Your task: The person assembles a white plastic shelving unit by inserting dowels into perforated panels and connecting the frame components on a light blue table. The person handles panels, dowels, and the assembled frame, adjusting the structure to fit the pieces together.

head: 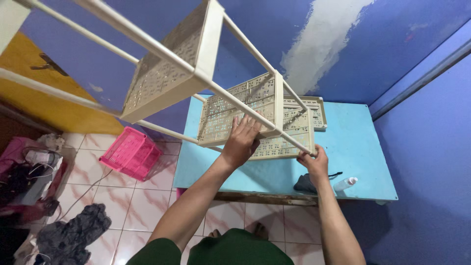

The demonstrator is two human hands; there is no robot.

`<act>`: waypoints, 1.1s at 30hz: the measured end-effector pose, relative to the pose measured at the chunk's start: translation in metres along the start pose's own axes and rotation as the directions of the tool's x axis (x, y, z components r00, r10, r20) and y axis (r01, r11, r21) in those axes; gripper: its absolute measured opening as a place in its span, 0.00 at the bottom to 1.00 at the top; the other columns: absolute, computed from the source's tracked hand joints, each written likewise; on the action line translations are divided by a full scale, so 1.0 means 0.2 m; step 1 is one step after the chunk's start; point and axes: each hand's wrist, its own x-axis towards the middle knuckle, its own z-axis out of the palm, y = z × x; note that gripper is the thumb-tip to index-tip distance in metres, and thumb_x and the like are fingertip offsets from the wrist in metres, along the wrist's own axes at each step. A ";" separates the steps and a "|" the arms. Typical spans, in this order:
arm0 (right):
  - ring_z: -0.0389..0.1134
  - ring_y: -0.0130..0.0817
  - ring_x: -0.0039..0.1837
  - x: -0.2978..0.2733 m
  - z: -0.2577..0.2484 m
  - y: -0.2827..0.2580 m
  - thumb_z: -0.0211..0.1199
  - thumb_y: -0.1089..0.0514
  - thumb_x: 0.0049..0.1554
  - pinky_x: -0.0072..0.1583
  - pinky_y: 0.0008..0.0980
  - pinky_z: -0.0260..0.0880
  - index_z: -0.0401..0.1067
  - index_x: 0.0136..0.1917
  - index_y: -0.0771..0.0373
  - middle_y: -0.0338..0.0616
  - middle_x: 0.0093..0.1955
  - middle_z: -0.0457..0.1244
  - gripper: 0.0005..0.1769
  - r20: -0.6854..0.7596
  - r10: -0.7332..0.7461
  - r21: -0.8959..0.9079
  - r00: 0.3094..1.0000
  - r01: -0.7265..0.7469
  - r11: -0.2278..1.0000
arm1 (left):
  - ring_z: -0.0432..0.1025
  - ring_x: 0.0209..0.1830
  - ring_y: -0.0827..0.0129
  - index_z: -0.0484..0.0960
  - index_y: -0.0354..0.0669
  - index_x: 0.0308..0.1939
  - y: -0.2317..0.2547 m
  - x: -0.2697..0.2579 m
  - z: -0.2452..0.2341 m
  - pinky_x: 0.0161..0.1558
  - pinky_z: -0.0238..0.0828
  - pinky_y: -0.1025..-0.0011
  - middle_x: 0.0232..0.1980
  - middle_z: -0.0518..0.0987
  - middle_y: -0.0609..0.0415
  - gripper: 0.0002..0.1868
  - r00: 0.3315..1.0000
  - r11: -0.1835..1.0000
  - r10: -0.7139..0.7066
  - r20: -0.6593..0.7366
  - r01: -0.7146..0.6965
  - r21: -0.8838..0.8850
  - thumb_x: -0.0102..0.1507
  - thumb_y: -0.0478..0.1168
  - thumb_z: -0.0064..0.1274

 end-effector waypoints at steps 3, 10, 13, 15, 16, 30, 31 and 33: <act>0.72 0.35 0.53 -0.03 -0.03 -0.18 0.64 0.66 0.58 0.54 0.38 0.80 0.60 0.68 0.71 0.47 0.54 0.66 0.27 -0.005 -0.065 -0.065 0.998 0.065 0.996 | 0.57 0.78 0.40 0.60 0.38 0.77 -0.02 -0.02 0.00 0.75 0.51 0.39 0.79 0.63 0.40 0.45 0.998 0.995 -0.043 -0.050 0.038 -0.090 0.57 0.32 0.61; 0.72 0.32 0.52 -0.09 -0.02 -0.45 0.67 0.63 0.57 0.49 0.35 0.80 0.63 0.68 0.70 0.47 0.54 0.67 0.28 -0.064 -0.148 -0.351 0.987 0.117 0.929 | 0.59 0.79 0.48 0.57 0.42 0.79 -0.10 -0.12 0.11 0.80 0.52 0.48 0.79 0.65 0.45 0.45 0.979 0.983 -0.100 -0.177 0.070 -0.168 0.60 0.33 0.61; 0.73 0.30 0.49 -0.10 -0.03 -0.51 0.67 0.61 0.56 0.46 0.31 0.79 0.65 0.67 0.70 0.47 0.53 0.68 0.28 -0.072 -0.211 -0.444 0.975 0.158 0.882 | 0.58 0.79 0.44 0.53 0.44 0.80 -0.11 -0.16 0.16 0.78 0.57 0.53 0.80 0.62 0.43 0.47 0.968 0.955 -0.159 -0.192 0.102 -0.277 0.60 0.33 0.61; 0.73 0.31 0.46 -0.10 -0.04 -0.54 0.68 0.59 0.55 0.46 0.32 0.76 0.65 0.69 0.70 0.48 0.50 0.70 0.30 -0.088 -0.211 -0.519 0.974 0.136 0.844 | 0.57 0.80 0.43 0.52 0.46 0.81 -0.10 -0.17 0.19 0.78 0.59 0.54 0.80 0.61 0.42 0.47 0.963 0.948 -0.155 -0.222 0.082 -0.309 0.60 0.33 0.59; 0.73 0.32 0.44 -0.10 -0.04 -0.56 0.68 0.59 0.55 0.45 0.32 0.74 0.65 0.69 0.69 0.48 0.48 0.70 0.31 -0.095 -0.213 -0.554 0.972 0.126 0.823 | 0.57 0.80 0.43 0.52 0.48 0.81 -0.10 -0.18 0.20 0.78 0.60 0.55 0.81 0.60 0.42 0.47 0.959 0.944 -0.153 -0.238 0.070 -0.324 0.60 0.33 0.58; 0.75 0.50 0.53 -0.03 -0.07 -0.66 0.67 0.55 0.54 0.57 0.45 0.73 0.66 0.70 0.65 0.58 0.53 0.71 0.33 -0.014 -0.333 -0.791 0.943 0.194 0.580 | 0.72 0.65 0.40 0.52 0.48 0.80 -0.07 -0.25 0.39 0.59 0.76 0.56 0.70 0.72 0.37 0.43 0.853 0.787 -0.517 -0.069 0.443 -0.429 0.65 0.43 0.58; 0.75 0.50 0.52 -0.02 -0.07 -0.66 0.66 0.55 0.54 0.57 0.44 0.73 0.66 0.70 0.65 0.58 0.53 0.71 0.32 -0.003 -0.333 -0.788 0.943 0.202 0.581 | 0.74 0.63 0.41 0.51 0.49 0.81 -0.07 -0.26 0.40 0.58 0.77 0.57 0.69 0.73 0.39 0.44 0.827 0.754 -0.561 -0.027 0.497 -0.428 0.65 0.44 0.57; 0.75 0.51 0.52 -0.01 -0.07 -0.64 0.66 0.54 0.54 0.57 0.45 0.73 0.65 0.70 0.65 0.58 0.53 0.71 0.33 0.012 -0.327 -0.790 0.945 0.209 0.576 | 0.72 0.64 0.40 0.52 0.48 0.80 -0.07 -0.28 0.42 0.58 0.76 0.57 0.71 0.71 0.38 0.44 0.826 0.767 -0.561 -0.059 0.491 -0.412 0.65 0.44 0.59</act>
